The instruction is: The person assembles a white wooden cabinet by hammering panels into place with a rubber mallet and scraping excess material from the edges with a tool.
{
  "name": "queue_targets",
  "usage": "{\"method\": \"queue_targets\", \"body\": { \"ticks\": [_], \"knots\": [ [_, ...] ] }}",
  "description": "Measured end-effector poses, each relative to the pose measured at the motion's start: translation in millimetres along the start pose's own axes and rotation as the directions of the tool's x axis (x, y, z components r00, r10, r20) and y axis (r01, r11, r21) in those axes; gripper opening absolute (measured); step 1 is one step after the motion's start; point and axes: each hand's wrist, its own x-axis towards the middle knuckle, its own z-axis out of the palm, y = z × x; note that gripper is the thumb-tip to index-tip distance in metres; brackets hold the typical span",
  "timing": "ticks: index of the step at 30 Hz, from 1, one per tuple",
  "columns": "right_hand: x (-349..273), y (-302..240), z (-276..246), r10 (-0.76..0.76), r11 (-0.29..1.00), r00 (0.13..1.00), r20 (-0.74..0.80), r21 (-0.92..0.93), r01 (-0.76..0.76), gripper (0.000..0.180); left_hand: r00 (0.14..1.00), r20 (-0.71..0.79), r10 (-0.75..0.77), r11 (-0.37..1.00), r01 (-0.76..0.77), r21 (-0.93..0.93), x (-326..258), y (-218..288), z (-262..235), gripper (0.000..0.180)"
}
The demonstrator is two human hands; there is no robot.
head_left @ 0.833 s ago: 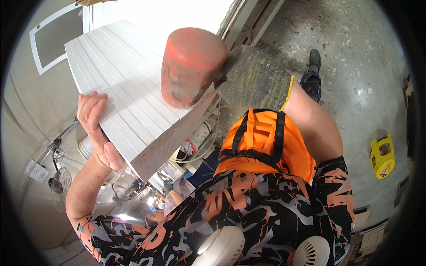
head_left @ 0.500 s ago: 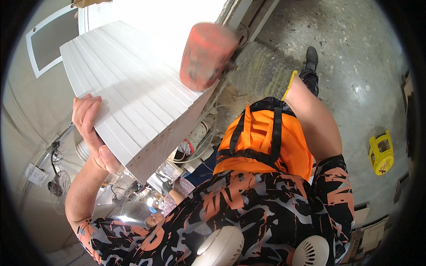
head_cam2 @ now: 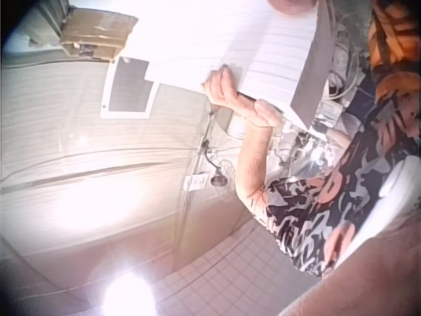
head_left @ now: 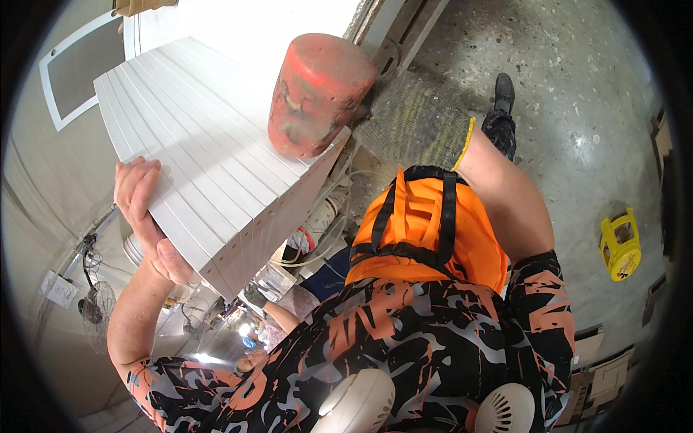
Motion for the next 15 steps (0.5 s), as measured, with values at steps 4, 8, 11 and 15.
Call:
{"method": "queue_targets", "body": {
  "ticks": [4, 8, 11, 15],
  "knots": [
    [2, -15, -8, 0.157, 0.987, 0.981, 0.116, 0.025, -0.161, 0.027, 1.0, 0.002, 0.0, 1.0, 0.0, 0.005, -1, -1, 0, 0.064],
    [-9, 17, 1, 0.25, 0.94, 0.966, 0.065, 0.224, -0.258, 0.025, 1.0, -0.01, 0.006, 1.0, -0.006, -0.005, 0, -5, 2, 0.064],
    [3, -3, -11, 0.201, 0.901, 0.965, 0.168, -0.418, -0.115, 0.025, 1.0, -0.01, -0.003, 1.0, 0.003, -0.003, -2, -2, 2, 0.064],
    [-6, 3, -11, 0.137, 0.861, 0.99, -0.011, -0.493, -0.125, 0.024, 1.0, -0.017, 0.006, 1.0, -0.006, -0.001, -2, -3, 2, 0.064]
  ]
}}
